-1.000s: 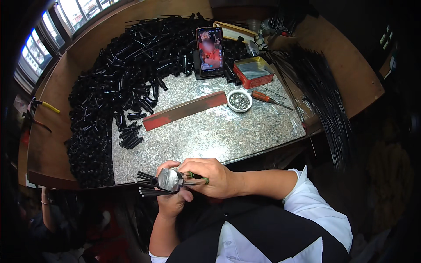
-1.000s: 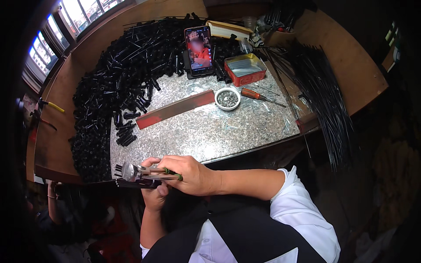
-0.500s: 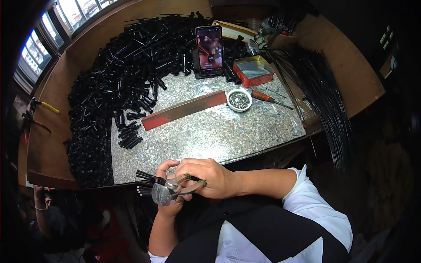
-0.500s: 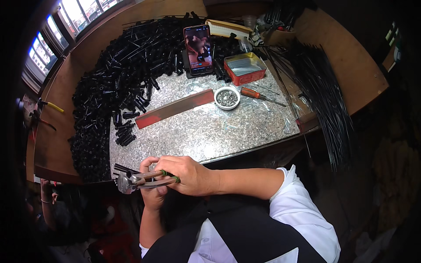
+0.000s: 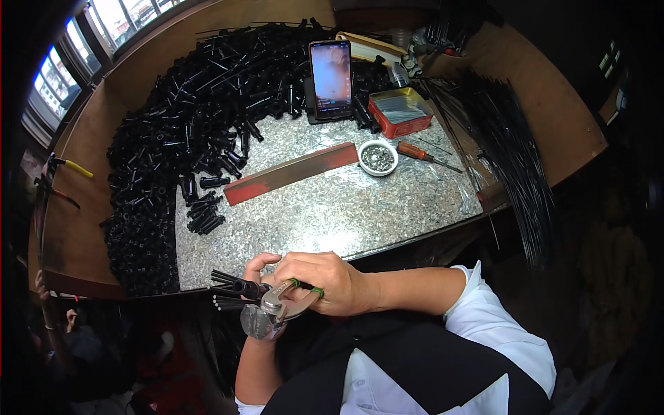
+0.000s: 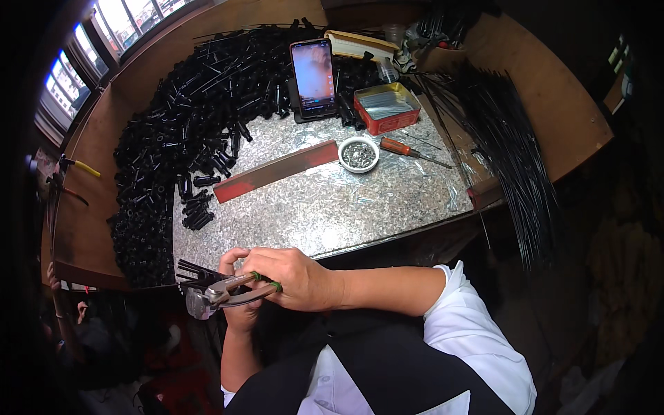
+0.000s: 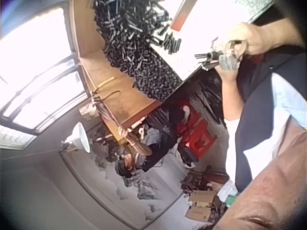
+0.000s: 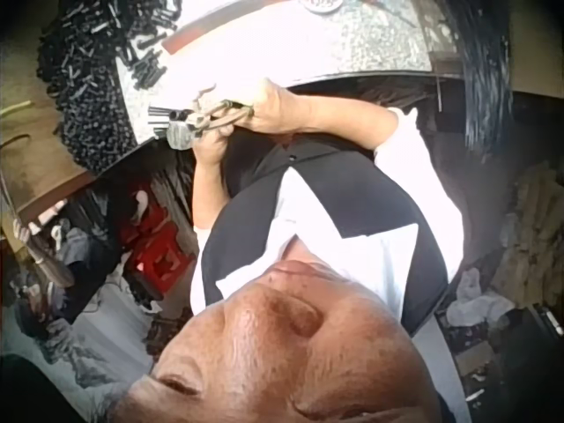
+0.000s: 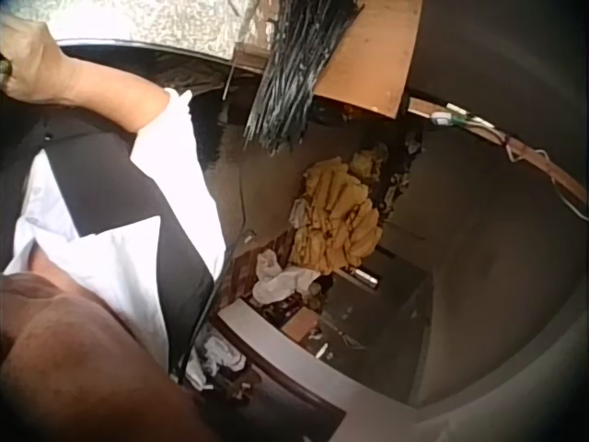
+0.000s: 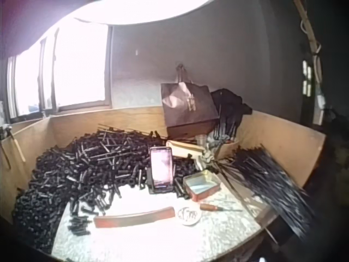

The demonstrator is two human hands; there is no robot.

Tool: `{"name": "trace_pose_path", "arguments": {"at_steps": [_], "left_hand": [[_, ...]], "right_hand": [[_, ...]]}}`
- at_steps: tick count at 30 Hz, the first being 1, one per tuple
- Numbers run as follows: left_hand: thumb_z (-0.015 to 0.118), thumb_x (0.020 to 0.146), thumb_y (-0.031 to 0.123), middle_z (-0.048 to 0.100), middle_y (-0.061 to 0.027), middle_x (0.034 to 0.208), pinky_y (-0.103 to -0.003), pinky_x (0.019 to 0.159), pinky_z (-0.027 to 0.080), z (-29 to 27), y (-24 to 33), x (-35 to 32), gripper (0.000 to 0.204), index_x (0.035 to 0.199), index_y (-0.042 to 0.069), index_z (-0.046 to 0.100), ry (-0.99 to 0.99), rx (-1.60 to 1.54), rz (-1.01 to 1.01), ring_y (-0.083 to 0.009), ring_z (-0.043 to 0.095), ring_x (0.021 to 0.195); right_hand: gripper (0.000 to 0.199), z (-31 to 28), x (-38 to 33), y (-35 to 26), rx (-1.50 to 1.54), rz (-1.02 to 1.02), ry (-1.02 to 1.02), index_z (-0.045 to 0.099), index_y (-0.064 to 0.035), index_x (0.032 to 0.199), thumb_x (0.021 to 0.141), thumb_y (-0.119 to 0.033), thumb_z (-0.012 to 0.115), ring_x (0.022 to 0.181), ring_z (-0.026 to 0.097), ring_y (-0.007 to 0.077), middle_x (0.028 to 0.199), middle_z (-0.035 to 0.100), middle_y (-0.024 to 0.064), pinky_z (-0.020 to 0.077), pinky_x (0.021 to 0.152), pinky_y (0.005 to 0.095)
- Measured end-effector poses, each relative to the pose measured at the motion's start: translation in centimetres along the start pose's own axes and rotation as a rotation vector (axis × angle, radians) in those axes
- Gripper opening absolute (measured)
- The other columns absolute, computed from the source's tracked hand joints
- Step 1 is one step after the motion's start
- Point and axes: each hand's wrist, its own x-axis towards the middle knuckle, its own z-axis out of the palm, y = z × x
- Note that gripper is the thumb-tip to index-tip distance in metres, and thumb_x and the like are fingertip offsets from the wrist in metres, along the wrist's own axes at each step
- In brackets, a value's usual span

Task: The person secures umbrella ribs to a plastic hub using pliers to twist the wire, then threads wire through a new set of ribs into another hub and fastens it tightly with pliers.

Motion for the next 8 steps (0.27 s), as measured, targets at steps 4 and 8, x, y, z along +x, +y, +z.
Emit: {"name": "trace_pose_path", "arguments": {"at_steps": [4, 8], "left_hand": [[0.082, 0.061, 0.053, 0.045, -0.0086, 0.119, -0.029, 0.088, 0.041, -0.31, -0.09, -0.26, 0.099, 0.126, -0.006, 0.036, 0.030, 0.056, -0.038, -0.0119, 0.054, 0.094], [0.082, 0.062, 0.053, 0.044, -0.0094, 0.120, -0.028, 0.086, 0.042, -0.09, 0.37, -0.26, 0.099, 0.127, -0.006, 0.035, 0.033, 0.093, -0.043, -0.0133, 0.054, 0.097]], "right_hand": [[0.018, 0.22, -0.03, -0.15, 0.004, 0.023, 0.022, 0.055, -0.0013, 0.091, 0.076, -0.005, 0.064, 0.076, 0.060, 0.0338, 0.083, 0.057, 0.0135, 0.0491, 0.067, 0.0387], [0.019, 0.20, -0.09, -0.09, 0.008, 0.031, 0.016, 0.055, -0.0013, 0.092, 0.076, -0.006, 0.064, 0.076, 0.060, 0.0337, 0.084, 0.058, 0.0136, 0.0493, 0.067, 0.0386]]}}
